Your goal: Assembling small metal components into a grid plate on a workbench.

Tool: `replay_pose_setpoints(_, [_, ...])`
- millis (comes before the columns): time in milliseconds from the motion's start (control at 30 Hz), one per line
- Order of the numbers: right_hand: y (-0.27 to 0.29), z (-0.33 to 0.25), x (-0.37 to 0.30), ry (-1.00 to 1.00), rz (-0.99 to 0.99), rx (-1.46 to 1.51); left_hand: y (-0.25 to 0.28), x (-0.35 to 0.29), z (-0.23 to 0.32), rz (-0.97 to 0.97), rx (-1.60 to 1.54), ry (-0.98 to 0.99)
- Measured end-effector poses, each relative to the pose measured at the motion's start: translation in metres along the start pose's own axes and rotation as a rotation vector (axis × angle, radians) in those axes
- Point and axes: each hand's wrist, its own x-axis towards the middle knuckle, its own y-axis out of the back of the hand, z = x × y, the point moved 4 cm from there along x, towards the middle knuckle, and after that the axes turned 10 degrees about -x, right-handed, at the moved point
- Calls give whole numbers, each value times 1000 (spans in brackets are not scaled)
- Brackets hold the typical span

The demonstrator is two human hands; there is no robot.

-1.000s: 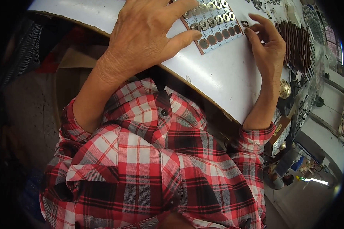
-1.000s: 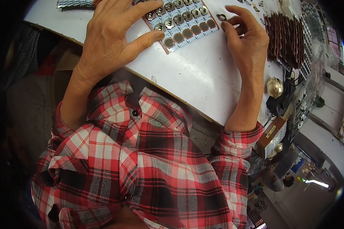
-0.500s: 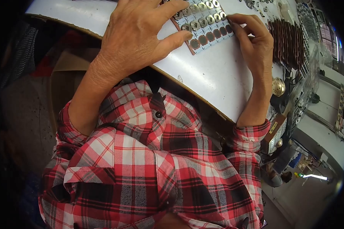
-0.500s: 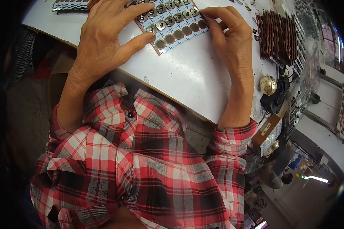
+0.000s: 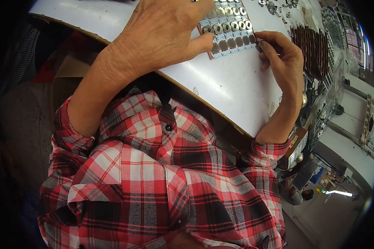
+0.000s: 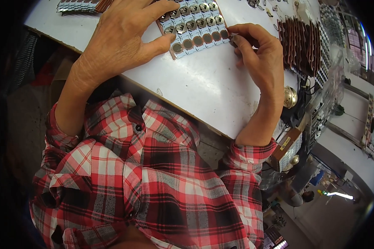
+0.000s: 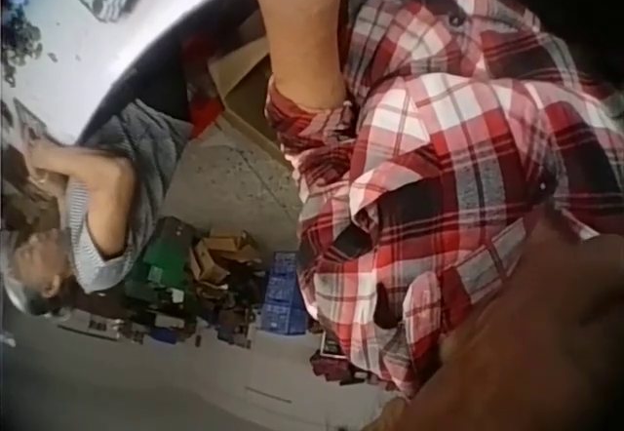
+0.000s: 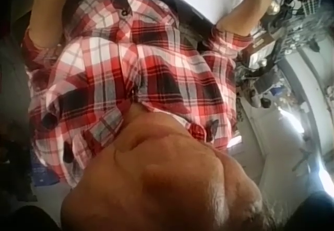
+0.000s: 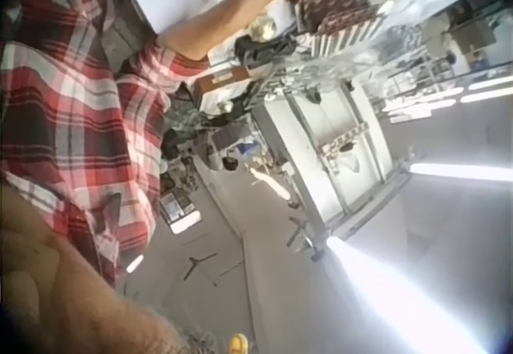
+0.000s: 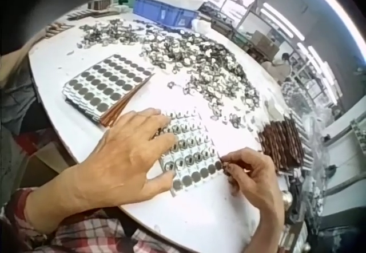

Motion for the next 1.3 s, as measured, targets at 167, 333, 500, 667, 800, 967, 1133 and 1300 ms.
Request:
replay_pose_setpoints(167, [-2,-10,-3,111,32,-2,-15,-17,-28,188,-39,-193])
replay_pose_setpoints(333, [0,-8,-6,156,28,-74,1,0,-7,-132,90,192])
replay_pose_setpoints(500, [-1,-16,-10,89,-30,174,-2,-4,-9,-4,133,-51])
replay_pose_setpoints(667, [-38,-51,-16,94,-92,493,-10,-17,-26,141,-13,-135])
replay_pose_setpoints(800, [-47,-49,-14,84,-71,439,2,-4,-11,-2,25,57])
replay_pose_setpoints(967, [-48,-53,-17,95,-103,381,5,-2,-10,-126,27,220])
replay_pose_setpoints(1133, [-54,-58,-22,151,-67,347,5,-2,-9,-119,29,219])
replay_pose_setpoints(1300, [-55,-55,-21,158,-14,287,6,-1,-8,-109,4,236])
